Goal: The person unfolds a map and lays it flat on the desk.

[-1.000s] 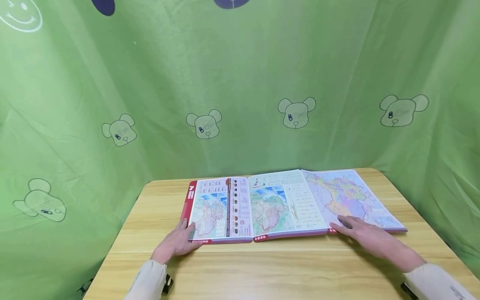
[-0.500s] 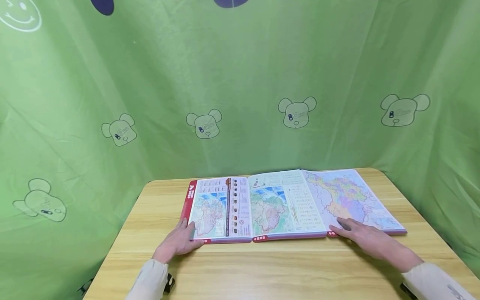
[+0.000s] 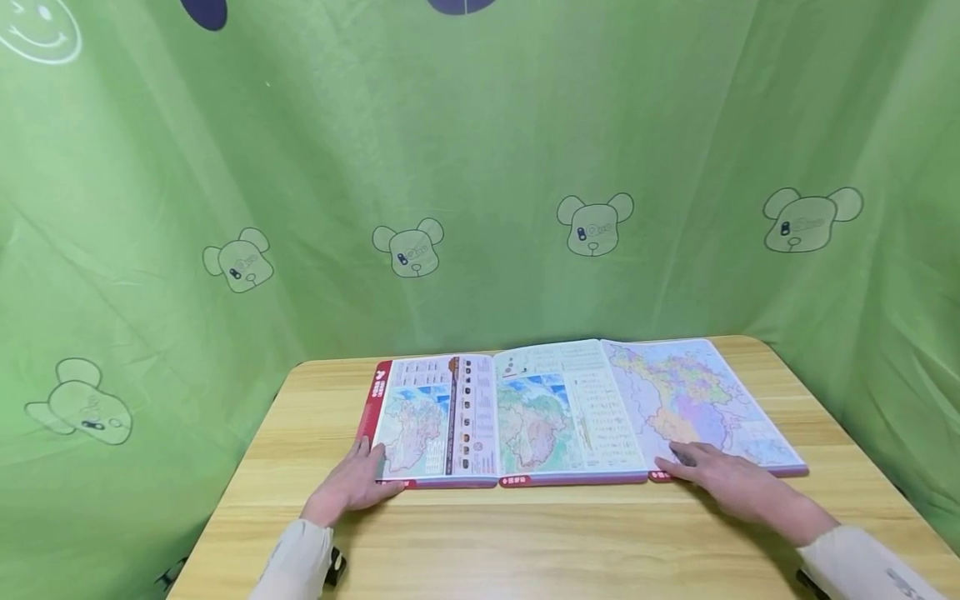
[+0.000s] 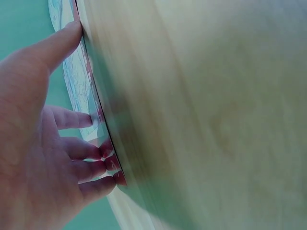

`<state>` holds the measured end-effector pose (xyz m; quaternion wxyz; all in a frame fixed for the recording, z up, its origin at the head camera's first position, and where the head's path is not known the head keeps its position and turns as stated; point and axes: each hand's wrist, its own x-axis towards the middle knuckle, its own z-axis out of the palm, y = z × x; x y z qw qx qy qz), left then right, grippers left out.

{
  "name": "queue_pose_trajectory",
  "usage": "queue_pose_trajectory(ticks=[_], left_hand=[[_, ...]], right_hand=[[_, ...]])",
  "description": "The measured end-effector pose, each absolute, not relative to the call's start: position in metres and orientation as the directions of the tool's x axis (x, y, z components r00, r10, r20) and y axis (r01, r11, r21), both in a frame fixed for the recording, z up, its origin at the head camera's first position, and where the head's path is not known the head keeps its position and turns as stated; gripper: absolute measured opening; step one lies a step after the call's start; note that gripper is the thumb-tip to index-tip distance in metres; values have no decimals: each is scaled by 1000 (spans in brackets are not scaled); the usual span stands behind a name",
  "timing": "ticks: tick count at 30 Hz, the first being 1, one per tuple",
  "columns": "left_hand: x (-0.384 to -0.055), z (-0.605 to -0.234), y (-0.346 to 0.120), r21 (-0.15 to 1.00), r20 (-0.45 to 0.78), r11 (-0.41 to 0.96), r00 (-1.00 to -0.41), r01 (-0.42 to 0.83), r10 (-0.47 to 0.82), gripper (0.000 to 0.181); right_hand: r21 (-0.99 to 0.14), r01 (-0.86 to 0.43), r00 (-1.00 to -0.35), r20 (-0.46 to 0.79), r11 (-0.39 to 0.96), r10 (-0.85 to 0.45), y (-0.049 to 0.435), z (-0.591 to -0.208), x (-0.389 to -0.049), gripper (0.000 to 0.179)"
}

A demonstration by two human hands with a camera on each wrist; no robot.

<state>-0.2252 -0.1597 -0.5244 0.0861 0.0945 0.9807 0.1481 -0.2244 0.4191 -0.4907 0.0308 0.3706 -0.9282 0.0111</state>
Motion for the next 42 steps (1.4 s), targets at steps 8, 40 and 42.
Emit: queue_pose_trajectory(ticks=[8, 40, 42], left_hand=[[-228, -525, -159, 321, -167, 937, -966, 136, 197, 90], [-226, -517, -153, 349, -222, 934, -962, 73, 158, 94], [-226, -516, -152, 356, -226, 932, -961, 68, 157, 94]], right_hand=[[19, -695, -716, 73, 719, -694, 421, -494, -225, 62], [3, -731, -682, 27, 682, -731, 426, -486, -230, 67], [-3, -731, -683, 21, 683, -730, 427, -486, -230, 68]])
